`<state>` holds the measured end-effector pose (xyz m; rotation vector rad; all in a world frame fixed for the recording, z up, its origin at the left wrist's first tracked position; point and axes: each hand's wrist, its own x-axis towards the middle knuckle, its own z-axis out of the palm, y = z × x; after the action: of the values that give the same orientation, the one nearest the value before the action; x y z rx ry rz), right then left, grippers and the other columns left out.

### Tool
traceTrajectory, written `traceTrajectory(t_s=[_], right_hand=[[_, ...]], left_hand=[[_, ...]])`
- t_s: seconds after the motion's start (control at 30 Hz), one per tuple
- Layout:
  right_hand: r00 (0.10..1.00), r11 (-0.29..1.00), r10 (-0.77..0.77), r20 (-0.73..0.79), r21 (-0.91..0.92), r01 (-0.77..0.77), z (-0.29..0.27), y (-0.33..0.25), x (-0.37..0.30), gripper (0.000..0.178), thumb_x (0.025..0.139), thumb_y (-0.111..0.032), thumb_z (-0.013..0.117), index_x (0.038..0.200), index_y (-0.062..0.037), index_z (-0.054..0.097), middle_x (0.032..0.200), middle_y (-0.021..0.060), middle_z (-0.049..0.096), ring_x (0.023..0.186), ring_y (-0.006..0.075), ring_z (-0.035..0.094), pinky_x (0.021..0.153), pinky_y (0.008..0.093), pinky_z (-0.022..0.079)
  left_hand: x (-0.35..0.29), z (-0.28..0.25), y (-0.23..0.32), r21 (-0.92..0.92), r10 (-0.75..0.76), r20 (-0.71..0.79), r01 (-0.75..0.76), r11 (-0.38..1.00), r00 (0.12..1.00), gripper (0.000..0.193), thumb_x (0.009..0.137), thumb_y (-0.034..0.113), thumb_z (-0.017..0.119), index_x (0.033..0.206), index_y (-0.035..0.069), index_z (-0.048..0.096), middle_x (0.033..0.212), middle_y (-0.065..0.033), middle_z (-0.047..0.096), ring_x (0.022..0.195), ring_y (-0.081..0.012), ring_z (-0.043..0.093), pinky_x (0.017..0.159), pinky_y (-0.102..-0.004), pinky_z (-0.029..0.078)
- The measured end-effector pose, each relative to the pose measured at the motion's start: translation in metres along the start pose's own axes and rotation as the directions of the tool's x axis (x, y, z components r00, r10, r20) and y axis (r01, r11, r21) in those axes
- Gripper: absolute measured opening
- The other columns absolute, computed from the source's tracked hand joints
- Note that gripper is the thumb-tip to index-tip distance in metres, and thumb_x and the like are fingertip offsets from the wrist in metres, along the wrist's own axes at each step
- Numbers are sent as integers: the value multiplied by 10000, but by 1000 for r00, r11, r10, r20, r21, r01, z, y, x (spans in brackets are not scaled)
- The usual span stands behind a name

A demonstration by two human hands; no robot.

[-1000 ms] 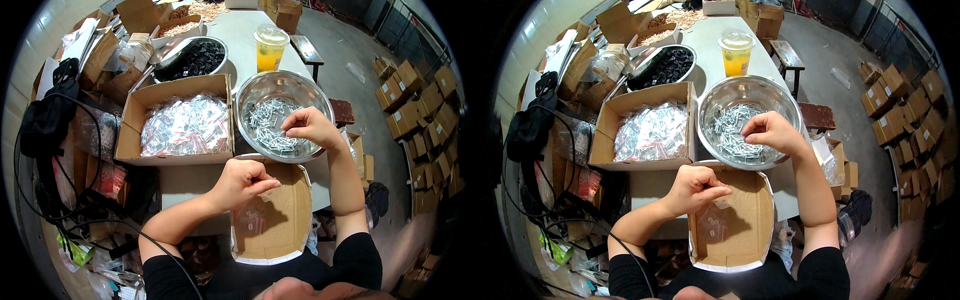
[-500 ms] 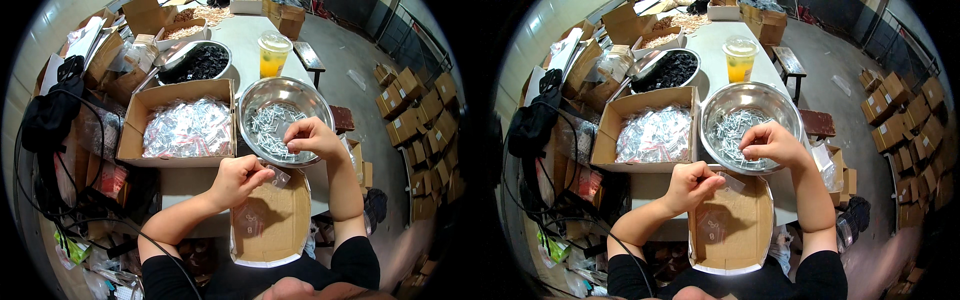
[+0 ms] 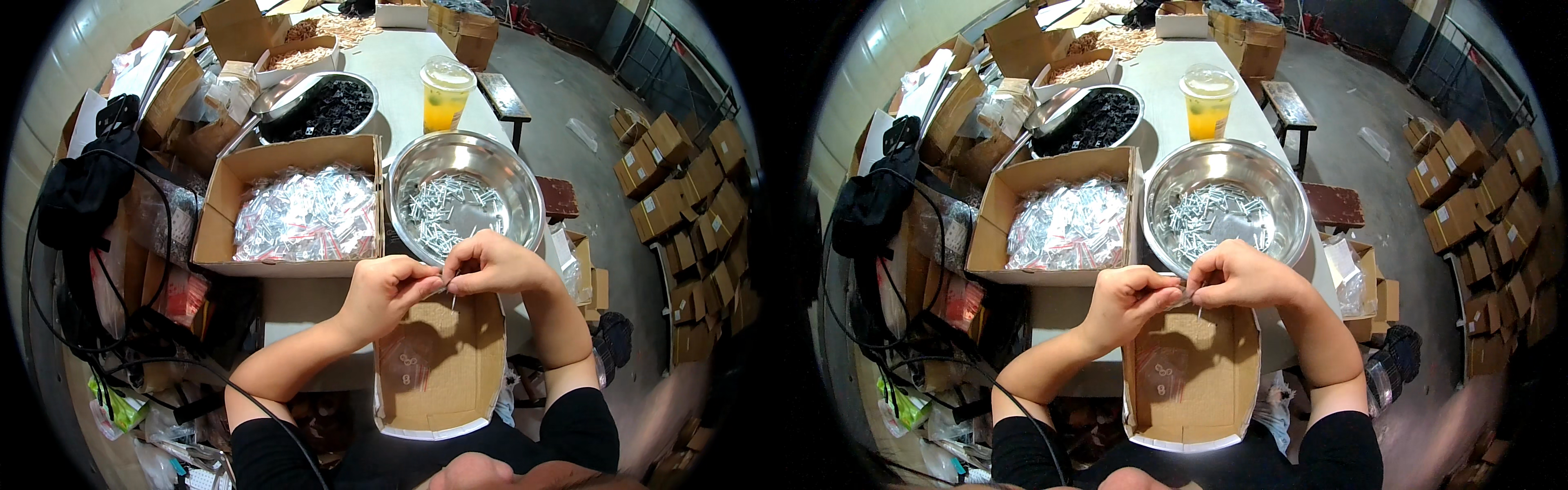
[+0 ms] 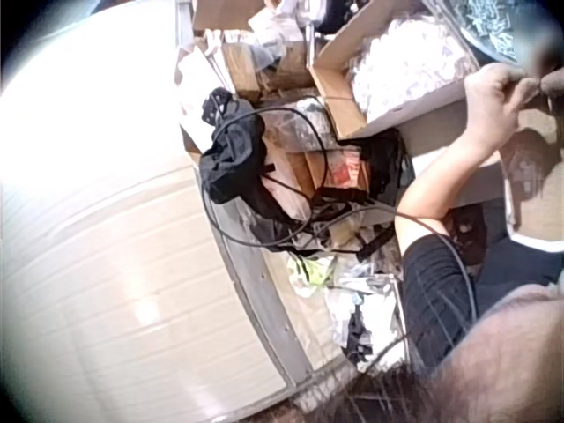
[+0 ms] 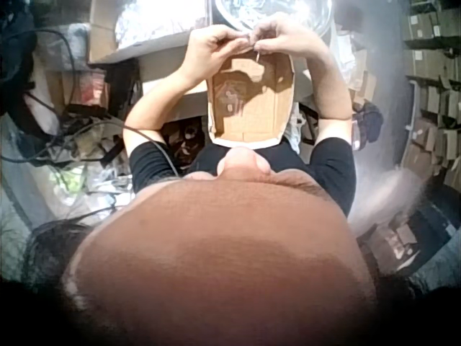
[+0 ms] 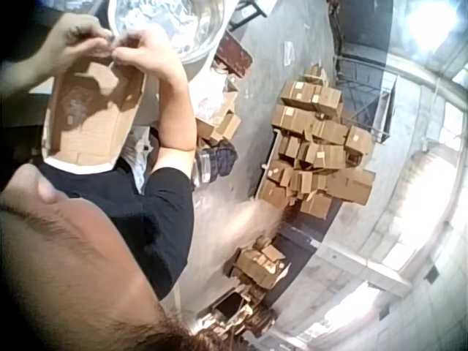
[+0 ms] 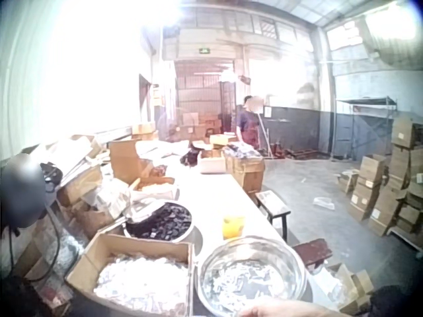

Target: The person picks small metal fasteners from a stainless steel bowl and places them into small clear plastic bags. The person then places the filled bags into a cardboard box.

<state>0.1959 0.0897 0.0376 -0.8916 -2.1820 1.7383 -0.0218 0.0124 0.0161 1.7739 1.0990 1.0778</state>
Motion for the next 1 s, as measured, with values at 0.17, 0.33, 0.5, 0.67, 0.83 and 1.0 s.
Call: traceTrajectory(t_s=[0.17,0.33,0.5,0.67,0.83,1.0], right_hand=[[998,983,61,8,173,-61,-10,-1,-3,121,793,-89,706,863,10,696,687,16,662,639,63,606,588,213,482],[995,967,14,103,252,-40,-5,3,-1,117,806,-83,705,878,9,695,717,24,668,652,60,611,591,210,485],[983,959,33,181,273,-82,0,0,-2,106,825,-27,733,910,16,687,796,16,674,724,61,617,648,202,499],[990,953,56,128,290,-92,-16,2,-5,110,822,-40,739,901,14,687,785,16,673,708,58,613,641,203,498],[992,964,7,125,262,-40,-8,-3,-4,125,824,-84,700,901,15,693,734,11,673,662,63,618,605,209,495],[986,984,-34,162,177,5,-1,-1,-2,104,824,-82,699,882,4,698,704,24,670,655,64,624,595,212,490]], left_hand=[[4,1,-6,-105,26,-16,-27,994,1000,111,868,44,700,944,-34,680,747,-78,666,713,-78,622,633,-228,502],[0,-3,5,-48,7,8,-6,999,1000,157,867,104,715,815,-23,638,695,-69,632,625,-80,570,567,-238,464],[-4,-5,-4,-66,-4,68,9,998,998,156,871,110,707,811,-24,651,724,-73,618,630,-96,573,581,-241,465],[6,-3,-4,-265,58,20,-50,963,998,100,866,59,697,904,-32,684,818,-65,643,717,-83,590,636,-229,477],[-3,0,-2,-359,-89,37,96,928,995,124,895,76,680,866,-39,641,745,-59,657,662,-69,599,577,-221,473],[-6,0,1,-172,33,21,-29,985,999,245,884,147,713,748,-9,582,601,-67,599,571,-69,554,517,-243,447]])
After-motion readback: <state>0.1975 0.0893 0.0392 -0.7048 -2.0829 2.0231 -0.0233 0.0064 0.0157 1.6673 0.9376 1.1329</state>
